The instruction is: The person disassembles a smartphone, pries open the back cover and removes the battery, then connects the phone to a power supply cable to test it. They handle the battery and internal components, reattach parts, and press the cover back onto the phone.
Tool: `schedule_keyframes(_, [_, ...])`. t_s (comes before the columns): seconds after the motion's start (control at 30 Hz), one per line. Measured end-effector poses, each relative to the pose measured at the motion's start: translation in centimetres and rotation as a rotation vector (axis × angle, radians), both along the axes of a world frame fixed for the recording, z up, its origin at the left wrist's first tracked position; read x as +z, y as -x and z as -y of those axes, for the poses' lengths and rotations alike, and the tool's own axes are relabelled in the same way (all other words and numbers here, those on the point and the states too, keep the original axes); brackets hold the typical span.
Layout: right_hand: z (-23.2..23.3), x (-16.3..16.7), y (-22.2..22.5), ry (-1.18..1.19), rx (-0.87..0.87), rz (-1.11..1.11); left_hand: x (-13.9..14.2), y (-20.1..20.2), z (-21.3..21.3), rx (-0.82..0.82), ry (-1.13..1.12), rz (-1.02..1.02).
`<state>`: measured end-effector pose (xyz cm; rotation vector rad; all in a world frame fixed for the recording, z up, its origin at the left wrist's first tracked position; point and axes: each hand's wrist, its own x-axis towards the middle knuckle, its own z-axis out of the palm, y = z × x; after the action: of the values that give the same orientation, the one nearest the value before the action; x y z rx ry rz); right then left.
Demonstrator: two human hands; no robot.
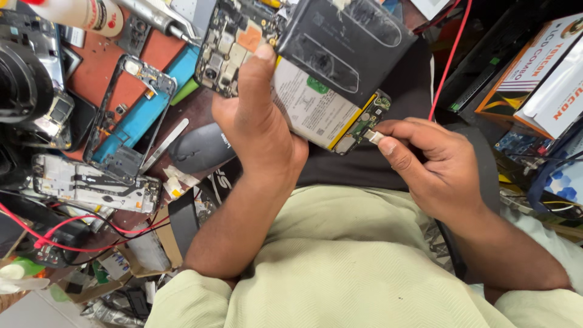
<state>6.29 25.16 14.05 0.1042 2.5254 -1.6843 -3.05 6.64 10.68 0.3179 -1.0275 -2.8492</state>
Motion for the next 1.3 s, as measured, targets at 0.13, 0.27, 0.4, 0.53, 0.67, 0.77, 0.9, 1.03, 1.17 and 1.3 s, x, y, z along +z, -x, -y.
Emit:
schedule_keyframes(0.13, [0.0, -0.6, -0.4, 0.032, -0.063, 0.059, 0.3, -0.7, -0.3, 0.045, 0.078, -0.044])
schedule_keyframes(0.27, [-0.1, -1.2, -0.6, 0.142, -0.109, 0.106, 0.4, -1.1, -0.4, 0.058, 0.138, -0.068])
schedule_keyframes(0.4, [-0.2, -1.8, -0.9, 0.157, -0.125, 0.112, 0.4, -1.3, -0.5, 0.063, 0.133, -0.064])
schedule_keyframes(0.53, [-0.4, -2.5, -1.3, 0.239, -0.201, 0.164, 0.2, -1.5, -0.9, 0.06, 0.129, -0.068])
schedule_keyframes(0.67, [-0.4, -3.1, -1.6, 0.318, -0.244, 0.176, 0.1, -1.7, -1.4, 0.073, 0.13, -0.072])
schedule_keyframes(0.77, [-0.5, -3.2, -1.4, 0.335, -0.261, 0.202, 0.0, -1.7, -1.4, 0.072, 0.137, -0.07])
schedule_keyframes(0.9, [-0.9, -2.5, -0.6, 0.137, -0.159, 0.136, -0.1, -1.1, -1.3, 0.091, 0.145, -0.024])
schedule_keyframes(1.03, [-1.1, -1.1, 0.3, -0.378, -0.053, -0.391, -0.1, -0.8, -1.7, 0.089, 0.107, 0.083])
schedule_keyframes(1.17, [-0.6, -0.4, 0.6, -0.781, -0.02, -0.719, -0.2, -0.7, -2.9, 0.124, 0.113, 0.102])
schedule_keyframes(1.3, [0.1, 0.0, 0.4, -0.854, 0.017, -0.753, -0.3, -0.9, -4.3, 0.122, 0.124, 0.088])
